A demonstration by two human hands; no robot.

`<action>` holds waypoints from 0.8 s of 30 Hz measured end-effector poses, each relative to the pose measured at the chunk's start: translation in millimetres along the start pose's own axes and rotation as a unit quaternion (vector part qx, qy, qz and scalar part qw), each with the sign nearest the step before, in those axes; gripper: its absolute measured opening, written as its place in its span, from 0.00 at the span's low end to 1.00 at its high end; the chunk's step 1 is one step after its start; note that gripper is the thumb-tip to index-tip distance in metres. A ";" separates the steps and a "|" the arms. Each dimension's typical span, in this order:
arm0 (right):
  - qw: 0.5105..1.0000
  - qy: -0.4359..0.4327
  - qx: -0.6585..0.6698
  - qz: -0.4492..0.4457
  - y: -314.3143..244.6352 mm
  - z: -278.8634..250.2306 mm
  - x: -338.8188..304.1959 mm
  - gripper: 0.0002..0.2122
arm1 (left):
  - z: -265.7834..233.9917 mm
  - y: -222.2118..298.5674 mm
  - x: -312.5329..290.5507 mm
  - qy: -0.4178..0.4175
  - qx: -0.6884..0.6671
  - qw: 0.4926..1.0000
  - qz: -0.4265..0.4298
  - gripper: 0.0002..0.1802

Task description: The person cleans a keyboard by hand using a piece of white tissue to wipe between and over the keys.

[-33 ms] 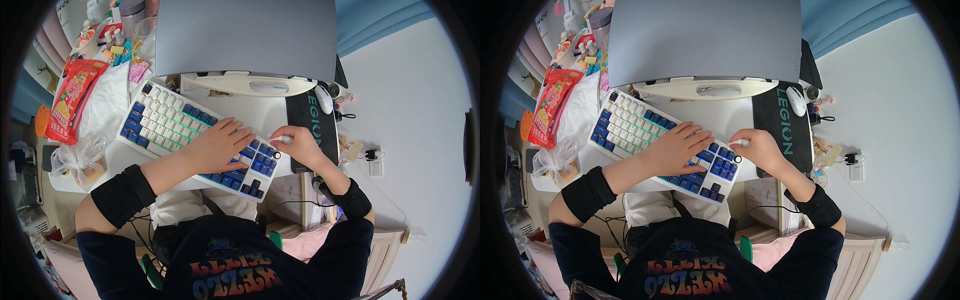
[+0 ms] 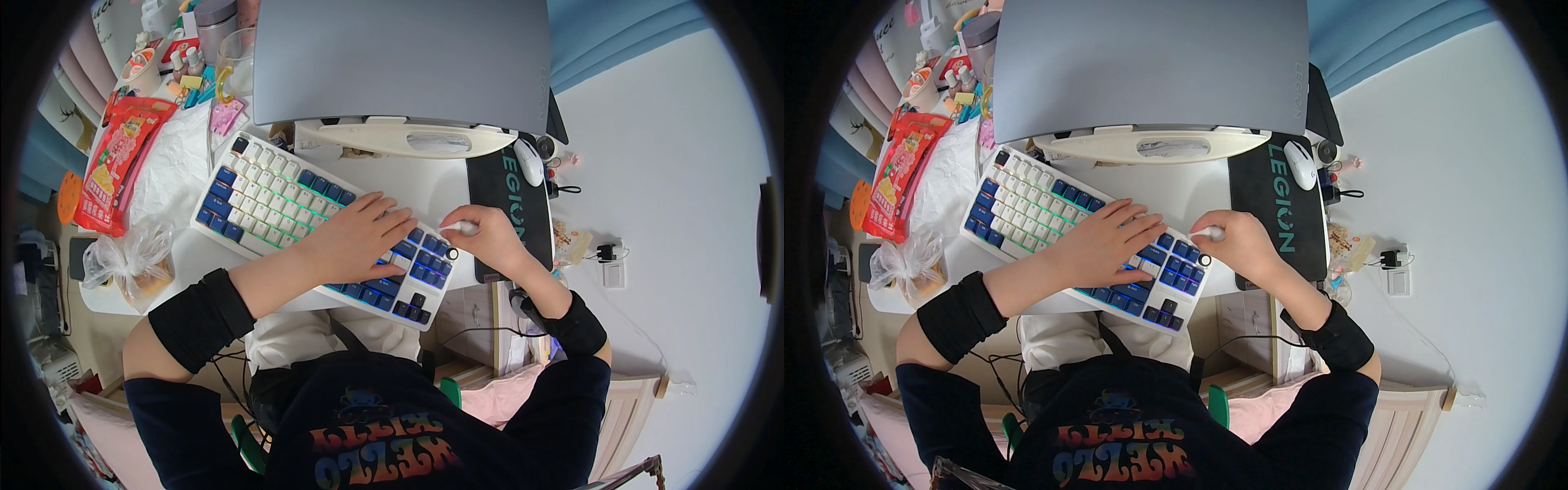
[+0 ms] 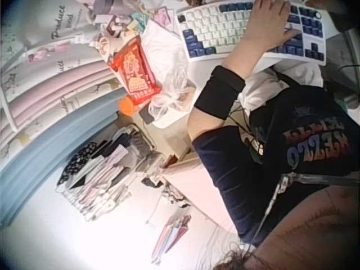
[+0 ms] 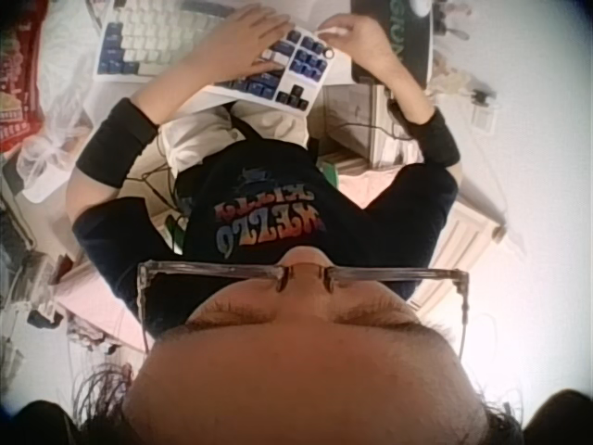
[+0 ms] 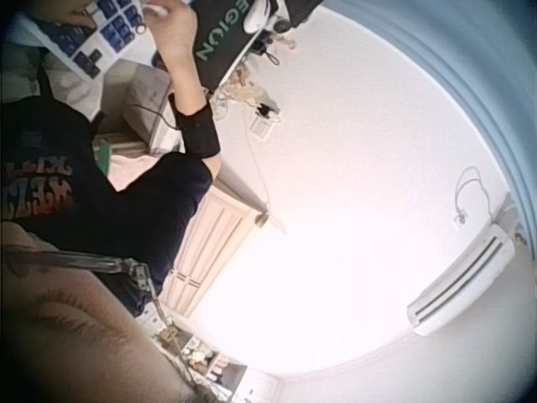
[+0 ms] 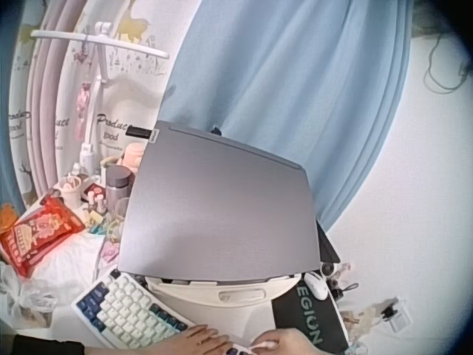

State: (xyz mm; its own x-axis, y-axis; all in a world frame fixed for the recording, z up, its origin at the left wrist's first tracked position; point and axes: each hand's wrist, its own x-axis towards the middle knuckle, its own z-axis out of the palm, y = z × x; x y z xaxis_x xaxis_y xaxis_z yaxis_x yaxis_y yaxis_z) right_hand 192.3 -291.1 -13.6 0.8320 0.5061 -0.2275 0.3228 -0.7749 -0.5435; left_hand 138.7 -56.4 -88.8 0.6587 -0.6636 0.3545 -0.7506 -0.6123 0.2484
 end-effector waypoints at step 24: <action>0.995 0.027 -0.081 -0.043 -1.8 2.8 -3.9 0.06 | 1.9 0.2 -0.7 -0.026 0.007 1.000 -0.010 0.37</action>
State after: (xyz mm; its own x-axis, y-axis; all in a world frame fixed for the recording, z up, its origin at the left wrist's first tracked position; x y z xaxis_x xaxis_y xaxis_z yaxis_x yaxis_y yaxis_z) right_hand 187.2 -290.6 -14.1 0.8191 0.5563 -0.1400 0.4591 -0.7821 -0.4214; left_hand 138.2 -56.9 -90.8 0.6750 -0.6732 0.3018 -0.7373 -0.6307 0.2421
